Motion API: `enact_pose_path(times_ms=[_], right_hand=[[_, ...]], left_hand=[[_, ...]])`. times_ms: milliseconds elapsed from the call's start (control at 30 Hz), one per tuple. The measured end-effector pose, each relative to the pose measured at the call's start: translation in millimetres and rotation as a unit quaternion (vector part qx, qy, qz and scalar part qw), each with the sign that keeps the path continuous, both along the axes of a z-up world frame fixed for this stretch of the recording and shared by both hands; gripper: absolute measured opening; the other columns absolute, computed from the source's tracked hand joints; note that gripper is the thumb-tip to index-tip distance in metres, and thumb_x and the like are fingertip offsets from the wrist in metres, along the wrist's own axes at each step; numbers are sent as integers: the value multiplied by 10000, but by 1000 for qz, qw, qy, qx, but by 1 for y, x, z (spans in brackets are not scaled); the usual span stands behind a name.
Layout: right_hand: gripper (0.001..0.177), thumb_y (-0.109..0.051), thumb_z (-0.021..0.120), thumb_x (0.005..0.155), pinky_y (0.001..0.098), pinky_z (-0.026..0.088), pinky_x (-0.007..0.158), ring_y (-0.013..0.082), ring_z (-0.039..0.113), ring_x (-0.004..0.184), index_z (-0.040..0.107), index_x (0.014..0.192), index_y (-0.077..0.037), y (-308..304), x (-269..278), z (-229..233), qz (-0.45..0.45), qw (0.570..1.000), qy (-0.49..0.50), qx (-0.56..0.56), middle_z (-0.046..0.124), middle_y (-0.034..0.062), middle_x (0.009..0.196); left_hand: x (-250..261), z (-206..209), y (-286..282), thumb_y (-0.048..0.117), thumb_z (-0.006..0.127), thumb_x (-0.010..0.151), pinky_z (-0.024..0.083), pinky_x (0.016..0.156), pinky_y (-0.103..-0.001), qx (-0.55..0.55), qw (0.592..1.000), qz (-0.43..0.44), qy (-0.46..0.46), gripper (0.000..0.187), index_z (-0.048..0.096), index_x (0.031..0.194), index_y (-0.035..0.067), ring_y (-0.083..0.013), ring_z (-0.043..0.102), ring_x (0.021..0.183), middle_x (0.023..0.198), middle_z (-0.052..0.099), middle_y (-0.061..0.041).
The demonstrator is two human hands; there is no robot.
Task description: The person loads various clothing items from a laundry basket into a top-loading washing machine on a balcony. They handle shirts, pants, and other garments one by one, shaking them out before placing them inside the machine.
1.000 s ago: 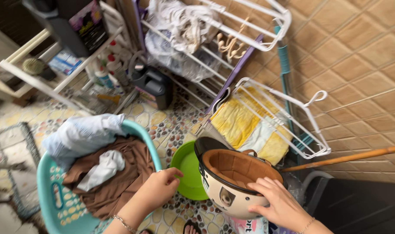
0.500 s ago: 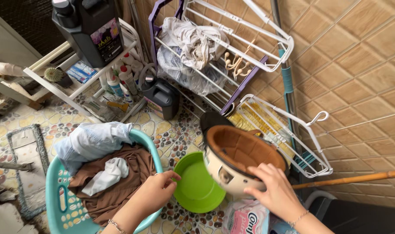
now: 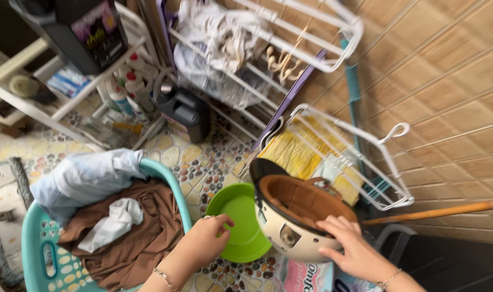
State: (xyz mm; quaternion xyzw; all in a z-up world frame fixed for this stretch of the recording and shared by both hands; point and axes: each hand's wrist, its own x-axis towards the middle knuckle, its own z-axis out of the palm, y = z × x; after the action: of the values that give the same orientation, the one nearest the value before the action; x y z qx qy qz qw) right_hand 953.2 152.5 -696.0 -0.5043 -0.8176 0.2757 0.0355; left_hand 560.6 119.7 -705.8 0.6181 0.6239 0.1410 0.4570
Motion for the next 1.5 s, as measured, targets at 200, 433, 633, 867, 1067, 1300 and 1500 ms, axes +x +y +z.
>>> enact_pose_path(times_ms=[200, 433, 633, 867, 1067, 1300, 1500], right_hand=[[686, -294, 819, 791, 483, 291, 1153, 424, 356, 1419, 574, 1411, -135, -32, -58, -116, -17, 995, -30, -98, 466, 165, 1514], [511, -186, 765, 765, 444, 421, 1069, 343, 539, 1192, 633, 1238, -44, -25, -146, -204, 13, 998, -59, -28, 621, 129, 1211], [449, -98, 714, 781, 420, 431, 1049, 313, 553, 1135, 607, 1210, -24, -42, -168, -250, 3, 992, -120, 27, 620, 107, 1141], [452, 40, 582, 827, 412, 522, 999, 276, 660, 1146, 608, 1222, -180, -49, -153, -281, 44, 963, -253, -79, 711, 57, 1195], [324, 26, 571, 879, 370, 579, 794, 248, 747, 920, 625, 1177, -87, -5, -217, -215, -179, 975, 114, -59, 731, 112, 1028], [218, 73, 540, 840, 331, 543, 845, 251, 669, 951, 670, 961, -53, 1, -349, -72, 83, 957, 257, 111, 649, 83, 996], [159, 16, 590, 797, 410, 444, 1054, 317, 537, 1254, 683, 891, -73, -8, -450, -84, 250, 945, 209, 35, 607, 116, 1343]], left_hand=[[-20, -41, -28, 170, 626, 839, 436, 1014, -502, 39, 979, -16, 199, 632, 457, 1442, 250, -304, 459, 1341, 1421, 496, -87], [-67, -61, -53, 165, 661, 727, 291, 1057, -569, 286, 930, -35, 226, 881, 327, 1541, 216, -440, 250, 1443, 1602, 263, -194], [-110, -76, -74, 236, 637, 804, 221, 1109, -583, 291, 916, -47, 272, 830, 293, 1560, 234, -419, 207, 1476, 1621, 223, -166], [-131, -87, -99, 270, 651, 732, 201, 1100, -592, 271, 925, -19, 267, 904, 309, 1569, 256, -421, 188, 1498, 1662, 210, -154], [-161, -75, -105, 290, 665, 729, 203, 1107, -597, 285, 912, 47, 290, 883, 307, 1535, 254, -396, 189, 1475, 1621, 205, -134], [-218, -51, -117, 286, 716, 704, 187, 1079, -583, 207, 913, 155, 315, 975, 288, 1580, 316, -403, 120, 1544, 1697, 146, -111], [-255, -42, -138, 292, 727, 724, 207, 1088, -596, 199, 908, 214, 299, 966, 284, 1582, 316, -421, 98, 1539, 1697, 113, -115]])
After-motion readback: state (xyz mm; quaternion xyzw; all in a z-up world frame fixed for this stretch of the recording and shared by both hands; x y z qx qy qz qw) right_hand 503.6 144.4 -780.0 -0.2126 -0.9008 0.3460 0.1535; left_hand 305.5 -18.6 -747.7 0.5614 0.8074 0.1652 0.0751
